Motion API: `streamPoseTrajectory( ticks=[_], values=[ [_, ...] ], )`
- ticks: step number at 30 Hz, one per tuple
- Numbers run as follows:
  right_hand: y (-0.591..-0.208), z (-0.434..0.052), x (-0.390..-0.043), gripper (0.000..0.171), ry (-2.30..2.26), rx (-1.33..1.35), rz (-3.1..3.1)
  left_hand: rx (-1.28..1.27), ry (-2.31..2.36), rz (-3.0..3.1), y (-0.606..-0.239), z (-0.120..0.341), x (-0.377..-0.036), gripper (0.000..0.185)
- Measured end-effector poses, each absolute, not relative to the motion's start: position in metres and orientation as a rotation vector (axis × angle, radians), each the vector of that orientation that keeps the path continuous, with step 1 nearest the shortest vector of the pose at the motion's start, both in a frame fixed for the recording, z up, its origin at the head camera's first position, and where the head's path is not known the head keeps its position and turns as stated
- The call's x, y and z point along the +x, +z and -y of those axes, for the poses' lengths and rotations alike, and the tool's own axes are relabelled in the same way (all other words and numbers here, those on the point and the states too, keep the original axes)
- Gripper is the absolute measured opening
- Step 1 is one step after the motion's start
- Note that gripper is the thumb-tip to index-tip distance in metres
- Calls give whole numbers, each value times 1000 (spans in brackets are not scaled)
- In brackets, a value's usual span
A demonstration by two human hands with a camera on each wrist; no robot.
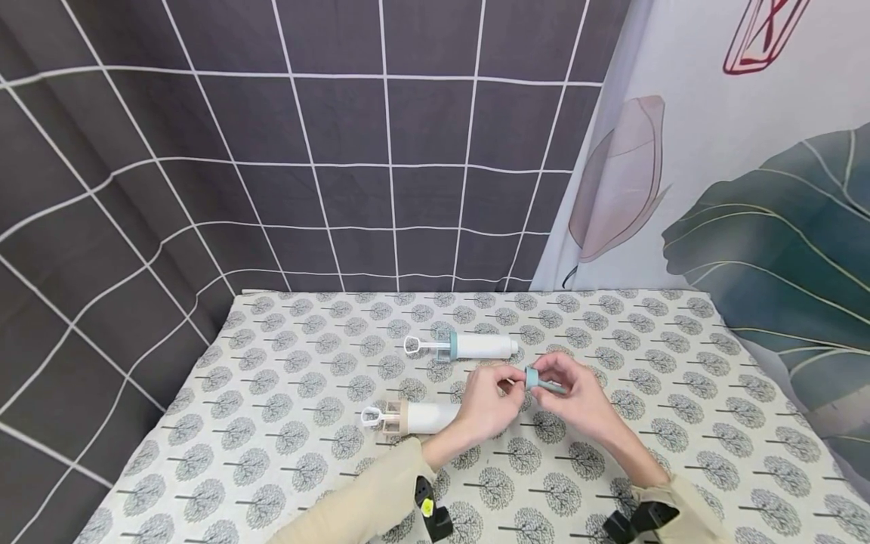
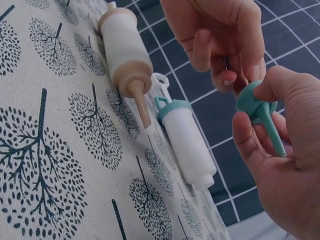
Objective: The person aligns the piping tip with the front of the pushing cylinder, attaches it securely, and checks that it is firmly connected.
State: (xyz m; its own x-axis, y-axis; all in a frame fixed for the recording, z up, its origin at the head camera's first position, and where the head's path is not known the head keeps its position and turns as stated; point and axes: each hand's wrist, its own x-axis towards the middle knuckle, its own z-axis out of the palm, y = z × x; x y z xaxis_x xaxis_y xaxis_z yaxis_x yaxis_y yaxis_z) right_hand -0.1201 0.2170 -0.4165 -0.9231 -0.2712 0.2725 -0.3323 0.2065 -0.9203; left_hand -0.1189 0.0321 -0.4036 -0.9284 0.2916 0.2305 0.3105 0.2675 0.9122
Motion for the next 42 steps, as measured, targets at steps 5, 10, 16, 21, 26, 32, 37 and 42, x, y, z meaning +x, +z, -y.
streamPoseTrajectory(
  ticks=[5, 10, 16, 21, 26, 32, 37, 42],
  values=[
    [-418, -218, -120, 30, 1860, 595, 2406, -613, -1793, 2515, -404, -30, -120, 18],
    [-419, -219, -120, 30, 1860, 592, 2423, -657, -1770, 2531, -406, -27, -123, 19],
    [-416, -219, -117, 30, 1864, 517, 2465, -624, -1655, 2547, -409, -14, -136, 20],
    [-413, -219, -115, 32, 1874, 464, 2486, -604, -1501, 2573, -407, 2, -152, 20],
    [-414, -220, -114, 33, 1874, 449, 2494, -574, -1381, 2590, -410, 17, -169, 23],
    [-414, -220, -114, 33, 1882, 446, 2489, -566, -1290, 2611, -414, 28, -185, 28],
    [-415, -220, -114, 32, 1880, 433, 2498, -572, -1172, 2660, -412, 32, -196, 30],
    [-415, -220, -115, 31, 1865, 412, 2523, -591, -1096, 2691, -411, 33, -205, 31]
  ],
)
